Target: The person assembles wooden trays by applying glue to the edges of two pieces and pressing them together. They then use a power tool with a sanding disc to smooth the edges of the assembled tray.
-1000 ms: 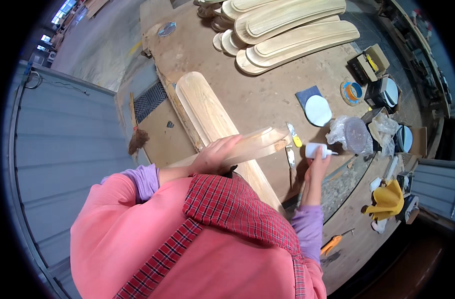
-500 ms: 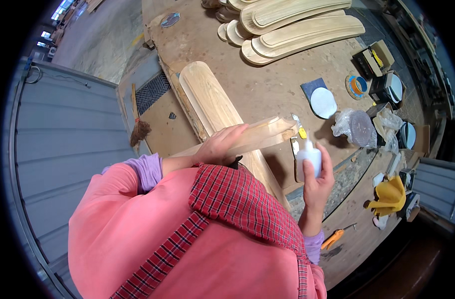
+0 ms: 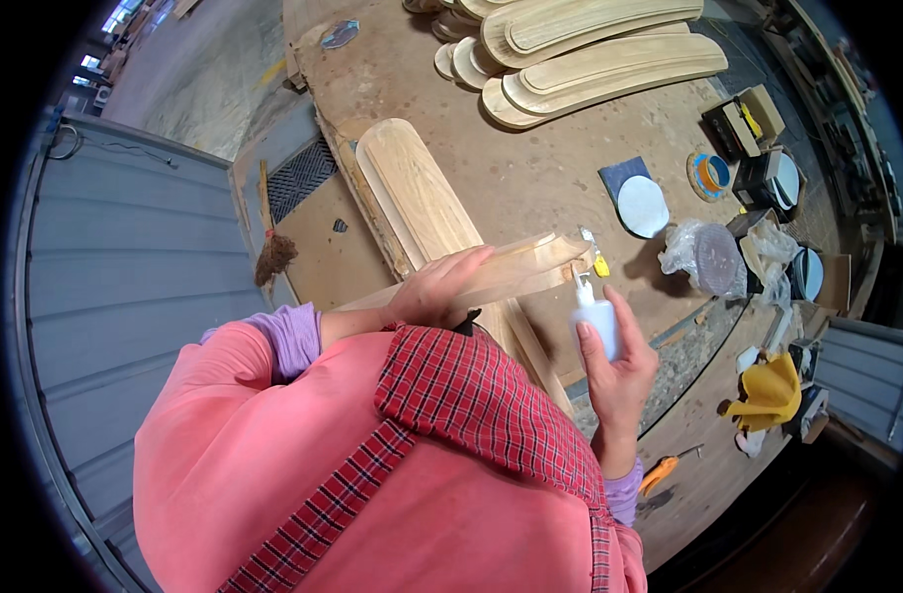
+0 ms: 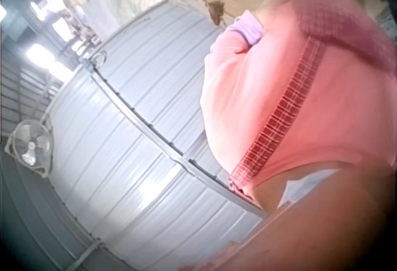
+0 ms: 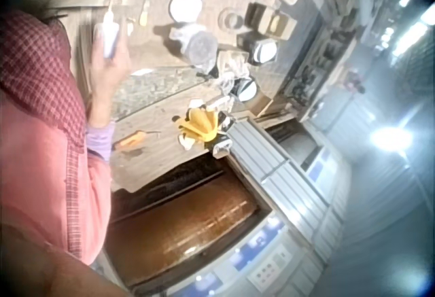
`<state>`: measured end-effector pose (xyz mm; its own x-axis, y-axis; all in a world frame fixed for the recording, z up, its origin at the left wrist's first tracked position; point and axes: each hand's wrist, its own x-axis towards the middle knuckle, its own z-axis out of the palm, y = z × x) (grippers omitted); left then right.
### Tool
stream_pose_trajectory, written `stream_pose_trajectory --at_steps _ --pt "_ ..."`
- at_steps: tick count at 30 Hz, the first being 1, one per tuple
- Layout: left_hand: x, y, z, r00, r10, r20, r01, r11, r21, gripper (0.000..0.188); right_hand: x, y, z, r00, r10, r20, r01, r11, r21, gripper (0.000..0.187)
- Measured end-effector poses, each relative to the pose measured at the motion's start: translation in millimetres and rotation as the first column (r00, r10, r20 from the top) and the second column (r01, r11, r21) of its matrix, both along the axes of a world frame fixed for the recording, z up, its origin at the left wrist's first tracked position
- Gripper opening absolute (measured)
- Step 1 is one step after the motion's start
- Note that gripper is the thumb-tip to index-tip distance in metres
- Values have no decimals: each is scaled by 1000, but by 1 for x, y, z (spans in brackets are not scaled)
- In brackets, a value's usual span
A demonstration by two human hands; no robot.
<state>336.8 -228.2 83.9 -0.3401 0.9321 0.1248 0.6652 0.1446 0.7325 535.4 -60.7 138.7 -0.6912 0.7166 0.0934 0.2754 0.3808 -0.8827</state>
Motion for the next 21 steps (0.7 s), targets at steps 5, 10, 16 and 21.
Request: stream_pose_trajectory --at_steps 5,10,16,21 --pt "0 -1 -3 1000 8 -11 -8 1000 8 72 -1 2 1 999 -35 23 36 997 -63 43" --pt "0 0 0 1000 6 5 -6 1000 -3 73 -1 2 0 1000 -17 10 17 1000 4 43" --pt "0 0 -2 1000 0 -2 1 1000 12 74 -1 2 2 999 -43 27 43 999 -8 41" --pt "-1 0 -2 1000 -8 -20 9 1000 14 74 -1 2 5 996 -63 55 67 996 -63 41"
